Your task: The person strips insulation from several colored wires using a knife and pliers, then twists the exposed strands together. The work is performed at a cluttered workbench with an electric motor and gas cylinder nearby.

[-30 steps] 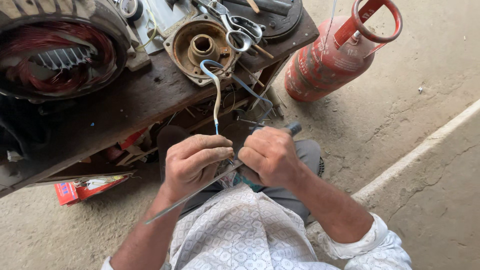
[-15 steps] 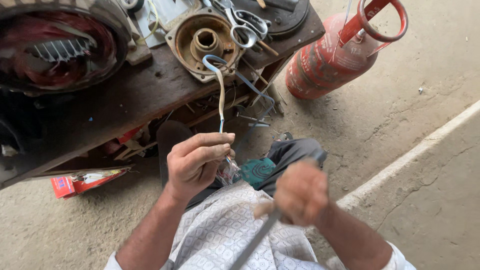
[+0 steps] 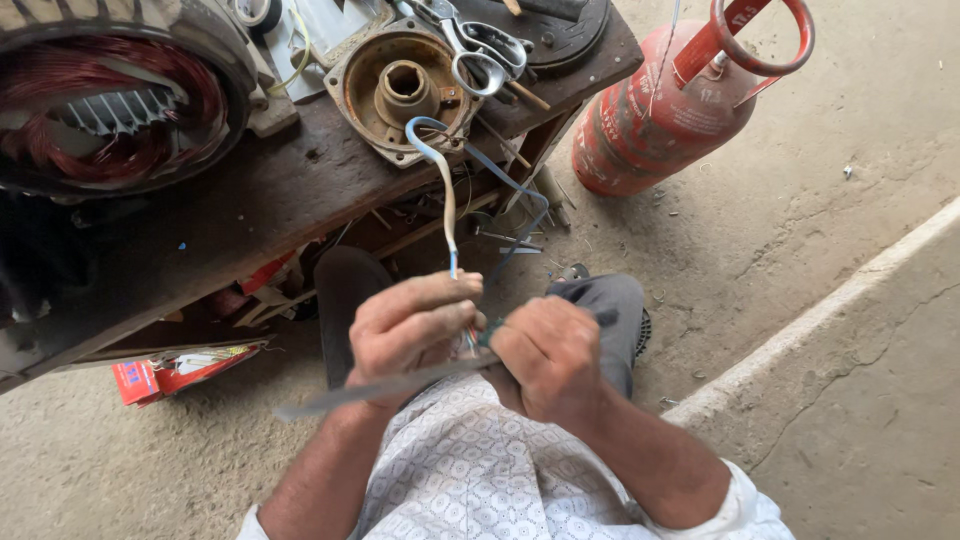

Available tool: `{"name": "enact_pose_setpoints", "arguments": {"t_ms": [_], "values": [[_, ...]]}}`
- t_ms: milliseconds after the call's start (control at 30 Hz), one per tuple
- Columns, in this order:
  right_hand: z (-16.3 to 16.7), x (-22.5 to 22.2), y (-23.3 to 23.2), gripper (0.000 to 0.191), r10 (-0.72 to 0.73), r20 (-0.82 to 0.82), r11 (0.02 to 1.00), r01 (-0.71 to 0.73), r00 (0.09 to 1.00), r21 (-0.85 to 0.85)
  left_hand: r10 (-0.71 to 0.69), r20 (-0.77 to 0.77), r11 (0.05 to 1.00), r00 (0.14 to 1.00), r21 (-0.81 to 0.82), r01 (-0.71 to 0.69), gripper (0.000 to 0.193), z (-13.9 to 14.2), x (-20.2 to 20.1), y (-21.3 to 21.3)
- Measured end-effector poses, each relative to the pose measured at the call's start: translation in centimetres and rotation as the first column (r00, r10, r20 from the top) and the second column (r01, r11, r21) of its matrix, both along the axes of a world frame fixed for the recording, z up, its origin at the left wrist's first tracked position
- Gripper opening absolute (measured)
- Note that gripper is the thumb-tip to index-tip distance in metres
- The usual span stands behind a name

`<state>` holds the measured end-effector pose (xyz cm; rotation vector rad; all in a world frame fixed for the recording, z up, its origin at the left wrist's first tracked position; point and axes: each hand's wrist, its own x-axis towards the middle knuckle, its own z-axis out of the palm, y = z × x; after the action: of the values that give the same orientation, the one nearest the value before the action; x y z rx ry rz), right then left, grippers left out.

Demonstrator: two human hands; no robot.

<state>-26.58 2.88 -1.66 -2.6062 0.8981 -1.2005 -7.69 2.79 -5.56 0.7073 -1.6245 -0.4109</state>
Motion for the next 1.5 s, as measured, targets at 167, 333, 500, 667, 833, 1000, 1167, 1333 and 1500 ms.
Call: {"name": "enact_pose_setpoints", "arguments": {"t_ms": [167,333,500,667,833,1000,1167,1333,1500], "values": [[0.6,-1.2,2.0,0.040,0.111,-0.082,0.970,-0.126,0.990,-0.210,-0.018,-0.019,0.998,1.000,0.053,0.019,0.012,-0.3,0.6,-0.5],[0.6,-2.7,0.4,0.048,0.034,-0.089,0.974,-0.053,0.995,-0.222,-0.032,0.020,0.991,0.999,0.132,0.029,0.016,0.4,2.8,-0.4],[0.6,-2.9,-2.7,0.055,0.015,-0.106,0.991,-0.029,0.994,-0.134,-0.046,0.102,0.996,0.994,0.077,0.038,0.020,1.7,2.0,-0.2],[1.4,-0.8,-2.4,0.033,0.060,-0.147,0.997,-0.068,0.987,-0.049,0.007,0.163,1.000,0.987,-0.019,-0.004,0.018,2.6,1.4,-0.6],[2.3,-2.5,-0.3,0.031,0.167,-0.213,0.978,-0.190,0.963,-0.090,-0.013,0.231,1.000,0.973,-0.017,0.017,0.017,2.3,2.2,-0.6],[3.2,-4.5,0.9,0.040,0.207,-0.183,0.977,-0.194,0.961,0.088,-0.004,-0.192,0.979,0.981,0.201,0.044,0.014,1.6,4.5,-0.9],[5.1,-1.8,-1.6,0.015,-0.062,-0.095,0.995,0.070,0.994,0.076,-0.014,-0.637,0.925,0.771,0.284,0.251,0.022,0.6,3.9,-0.1],[6.1,2.0,-4.1,0.013,-0.020,-0.112,0.996,0.010,0.994,-0.091,0.025,-0.798,0.837,0.602,0.346,0.423,0.028,0.3,3.6,0.5],[6.6,6.0,-5.8,0.015,0.030,-0.322,0.984,-0.084,0.946,-0.155,0.048,-0.830,0.811,0.556,0.358,0.464,0.030,0.4,3.7,1.2]]}}
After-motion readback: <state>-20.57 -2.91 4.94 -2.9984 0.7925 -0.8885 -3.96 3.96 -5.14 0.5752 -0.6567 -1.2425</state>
